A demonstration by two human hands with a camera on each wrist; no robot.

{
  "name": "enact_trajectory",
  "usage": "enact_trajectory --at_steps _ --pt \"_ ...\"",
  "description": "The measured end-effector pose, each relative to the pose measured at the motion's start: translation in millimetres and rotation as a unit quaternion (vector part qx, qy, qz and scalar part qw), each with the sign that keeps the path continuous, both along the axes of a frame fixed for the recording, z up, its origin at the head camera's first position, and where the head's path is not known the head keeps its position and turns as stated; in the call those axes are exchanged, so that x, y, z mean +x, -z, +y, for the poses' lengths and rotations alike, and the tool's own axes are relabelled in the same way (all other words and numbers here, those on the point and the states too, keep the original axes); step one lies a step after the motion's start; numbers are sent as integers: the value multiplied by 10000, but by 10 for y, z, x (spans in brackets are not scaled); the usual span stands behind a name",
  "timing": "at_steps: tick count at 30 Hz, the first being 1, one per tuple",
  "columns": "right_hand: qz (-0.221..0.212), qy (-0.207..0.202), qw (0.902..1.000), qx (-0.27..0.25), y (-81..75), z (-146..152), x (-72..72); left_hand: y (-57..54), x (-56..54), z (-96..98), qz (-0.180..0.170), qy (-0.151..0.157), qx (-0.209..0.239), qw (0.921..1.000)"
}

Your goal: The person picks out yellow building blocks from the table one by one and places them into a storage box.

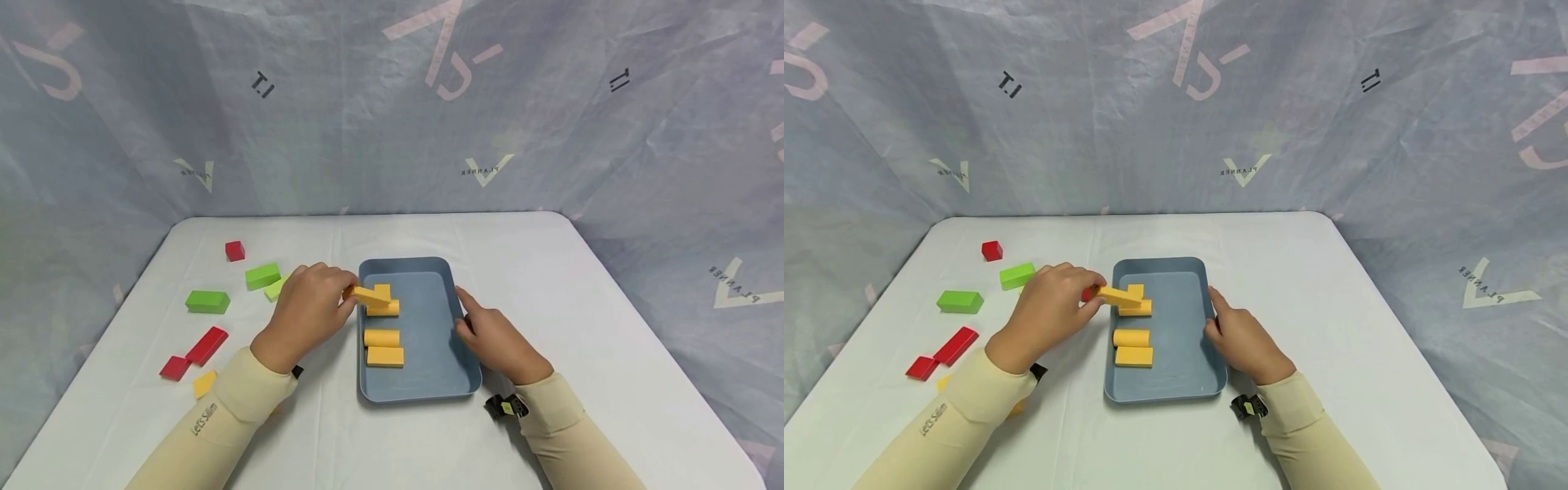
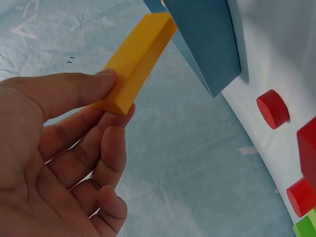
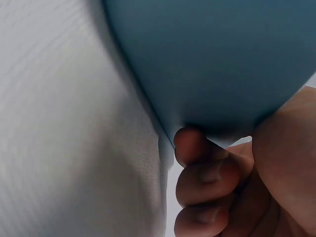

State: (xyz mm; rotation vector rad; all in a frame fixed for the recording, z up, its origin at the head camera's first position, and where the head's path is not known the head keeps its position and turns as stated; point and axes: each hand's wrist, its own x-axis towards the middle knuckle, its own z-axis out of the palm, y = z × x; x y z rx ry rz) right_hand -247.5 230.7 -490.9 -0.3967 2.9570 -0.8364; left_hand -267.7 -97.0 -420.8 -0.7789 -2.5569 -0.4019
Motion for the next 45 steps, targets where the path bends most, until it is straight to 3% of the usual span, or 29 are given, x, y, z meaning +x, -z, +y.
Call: enact_trajectory --at_steps 10,36,45 --pt "-24 20 10000 22 -1 1 5 38 6 39 -188 92 51 9998" --pt "-44 35 10000 11 23 9 -11 126 -3 112 -427 211 -379 9981" --pt "-3 25 10000 24 35 1 -12 217 -26 100 -181 192 -512 9983"
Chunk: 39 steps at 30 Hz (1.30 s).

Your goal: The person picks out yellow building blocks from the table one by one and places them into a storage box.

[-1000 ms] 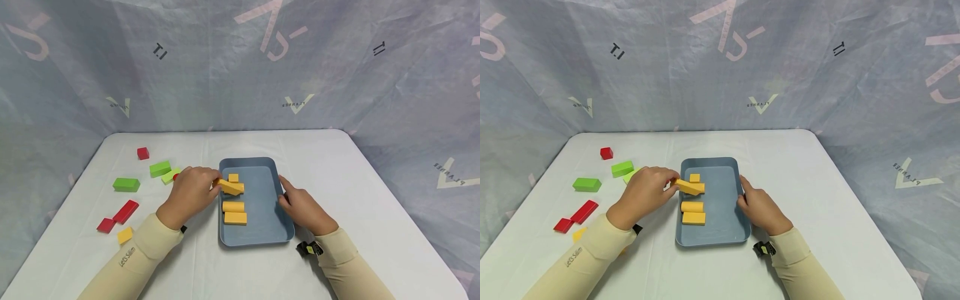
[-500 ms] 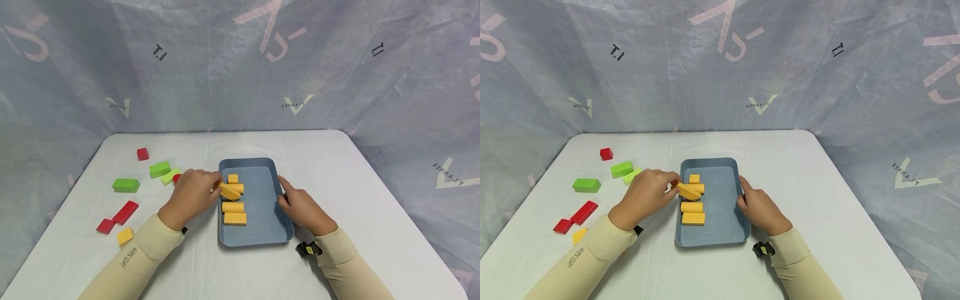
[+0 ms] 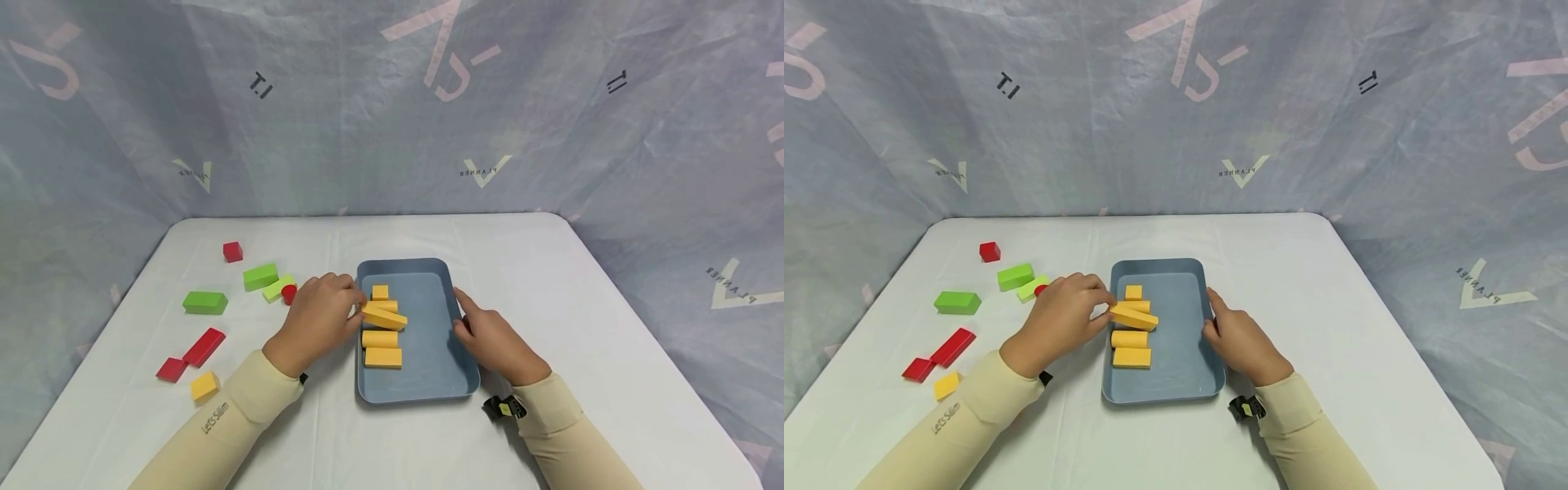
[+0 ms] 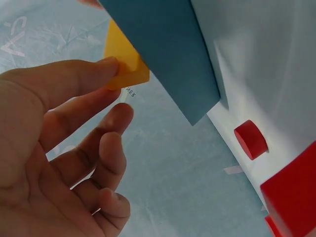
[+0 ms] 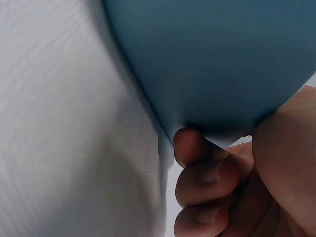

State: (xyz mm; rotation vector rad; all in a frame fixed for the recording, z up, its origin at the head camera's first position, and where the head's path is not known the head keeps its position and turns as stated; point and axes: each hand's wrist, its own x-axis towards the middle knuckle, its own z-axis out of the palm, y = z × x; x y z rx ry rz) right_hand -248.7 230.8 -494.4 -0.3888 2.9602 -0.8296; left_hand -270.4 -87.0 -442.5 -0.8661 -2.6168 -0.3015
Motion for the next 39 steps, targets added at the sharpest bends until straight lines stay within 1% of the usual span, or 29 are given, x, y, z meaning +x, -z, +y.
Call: enact_trajectory --at_steps 7,14,19,23,34,39 --pt "-91 31 10000 -13 6 -2 4 41 6 23 0 62 -65 10000" --pt "-83 24 10000 -12 -8 2 5 34 12 40 35 31 -13 10000" --pt "-105 24 9999 -26 -4 8 -1 70 10 65 -27 93 -96 9999" --pt "-98 6 10000 -18 0 9 -4 99 5 80 -69 67 -205 9997" --pt "-77 8 10000 4 -6 9 6 110 26 100 -196 33 -348 9992" --pt "-64 10 10000 11 -5 6 7 119 22 106 -311 -15 -405 9987"
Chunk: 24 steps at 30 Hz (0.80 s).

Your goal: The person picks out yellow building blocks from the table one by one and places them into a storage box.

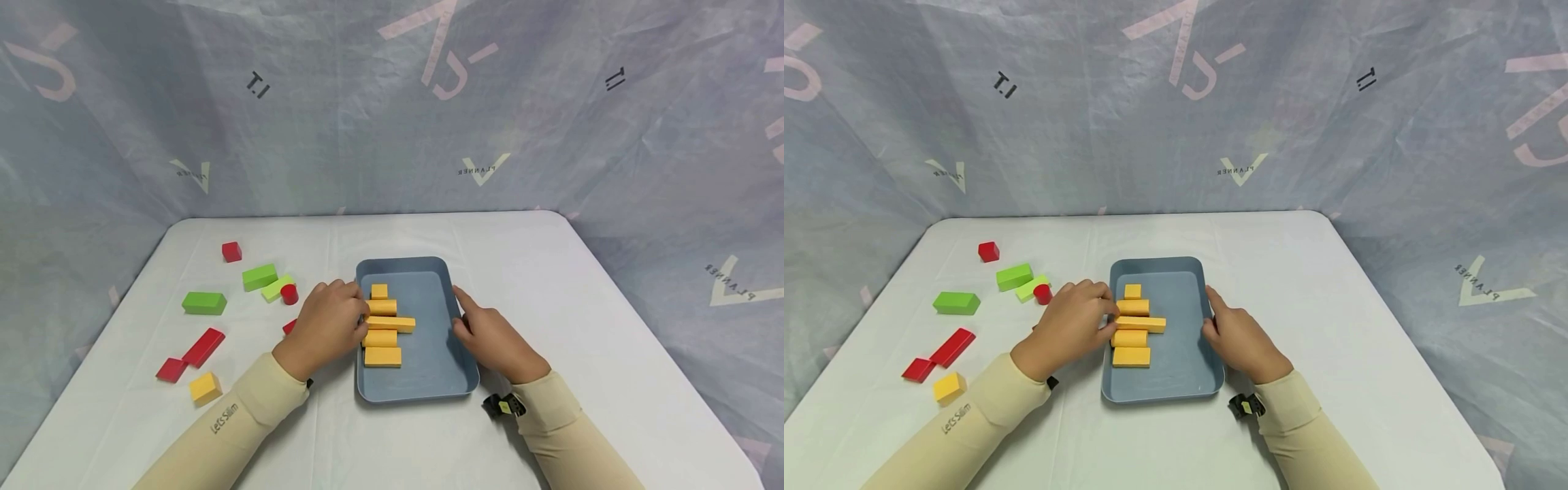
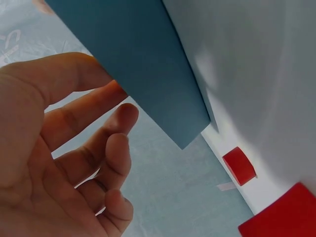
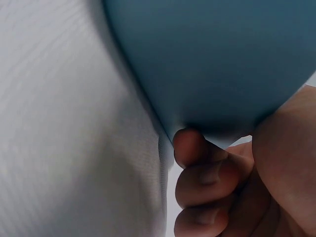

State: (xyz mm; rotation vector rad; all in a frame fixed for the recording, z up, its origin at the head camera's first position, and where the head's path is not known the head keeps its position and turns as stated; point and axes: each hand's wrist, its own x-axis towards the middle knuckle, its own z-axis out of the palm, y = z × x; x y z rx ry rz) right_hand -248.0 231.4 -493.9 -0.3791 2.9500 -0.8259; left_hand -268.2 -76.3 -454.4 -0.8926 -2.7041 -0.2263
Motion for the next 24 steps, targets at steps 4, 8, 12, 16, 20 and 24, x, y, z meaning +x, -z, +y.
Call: enact_trajectory --at_steps 4,8,12,16,20,24 --pt "-13 10 10000 12 -1 0 -3 13 -5 4 -92 -5 -46 9999" --pt "15 9 10000 34 0 0 -7 27 -7 6 -125 0 -58 9999" --pt "22 14 10000 43 1 -1 -7 25 4 7 -188 -12 -115 9998" --pt "-15 28 10000 39 0 -4 -7 23 12 7 -259 -27 -174 9995" --pt "-42 35 10000 34 -1 -5 -6 18 20 7 -285 -27 -141 9995" --pt "-42 46 10000 37 1 0 -3 9 28 5 -233 0 -90 9997"
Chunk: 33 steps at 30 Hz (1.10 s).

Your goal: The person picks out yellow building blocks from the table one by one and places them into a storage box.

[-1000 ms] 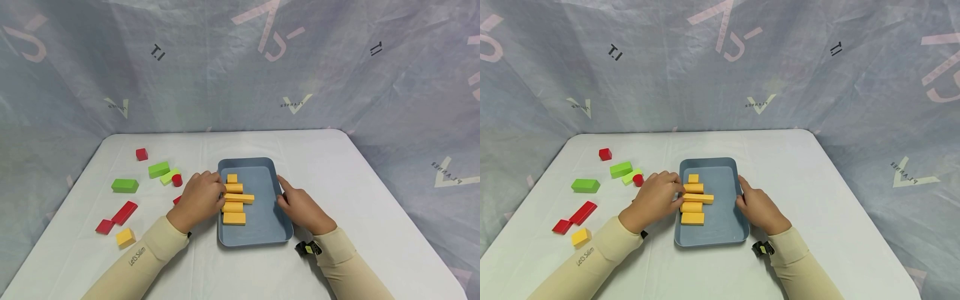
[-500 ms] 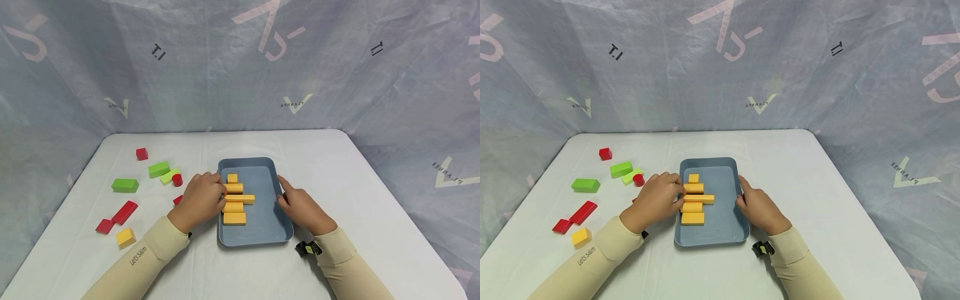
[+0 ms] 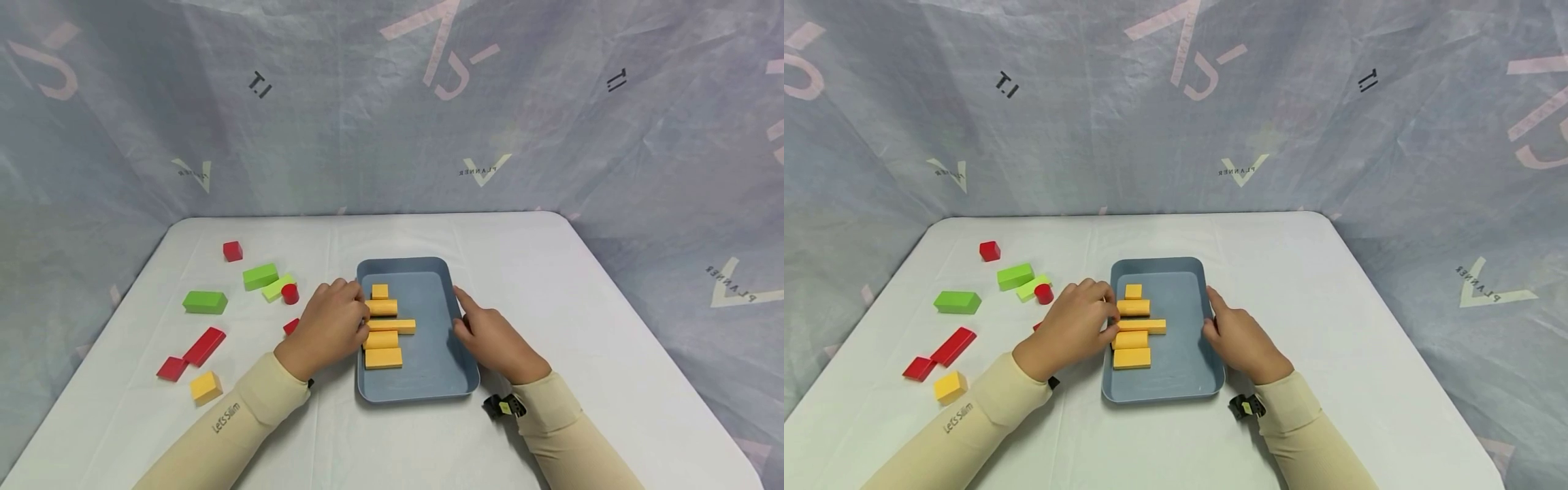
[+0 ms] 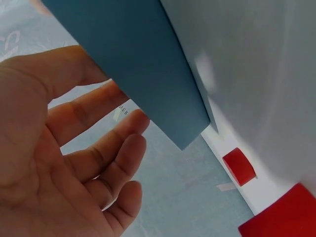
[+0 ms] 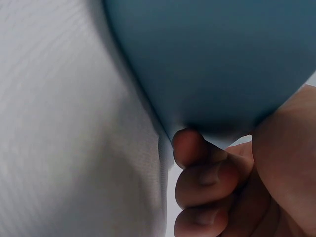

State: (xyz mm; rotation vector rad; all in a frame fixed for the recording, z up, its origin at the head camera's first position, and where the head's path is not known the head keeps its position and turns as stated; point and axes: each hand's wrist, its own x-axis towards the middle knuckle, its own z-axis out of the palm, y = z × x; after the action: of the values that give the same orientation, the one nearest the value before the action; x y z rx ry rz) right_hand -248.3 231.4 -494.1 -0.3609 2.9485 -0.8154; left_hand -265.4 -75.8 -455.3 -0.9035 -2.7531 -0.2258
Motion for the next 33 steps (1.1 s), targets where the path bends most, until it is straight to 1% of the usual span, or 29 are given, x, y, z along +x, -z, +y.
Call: enact_trajectory --at_steps 5,11,15,23,27,33 --pt "27 -12 10000 10 3 26 9 -11 2 13 -11 39 -24 10000" --pt "76 -28 10000 9 -2 41 4 -22 2 13 -274 52 -80 9996" --pt "61 -18 10000 54 9 48 0 -17 3 7 -462 39 -208 9987" --pt "68 -57 9999 71 11 23 8 -68 31 -28 -597 -346 -323 9971" --pt "116 -84 9999 56 -2 5 5 -92 41 -60 -578 -393 -395 9968" --pt "93 -68 9999 55 -24 0 14 -127 83 -163 -549 -499 -400 9964"
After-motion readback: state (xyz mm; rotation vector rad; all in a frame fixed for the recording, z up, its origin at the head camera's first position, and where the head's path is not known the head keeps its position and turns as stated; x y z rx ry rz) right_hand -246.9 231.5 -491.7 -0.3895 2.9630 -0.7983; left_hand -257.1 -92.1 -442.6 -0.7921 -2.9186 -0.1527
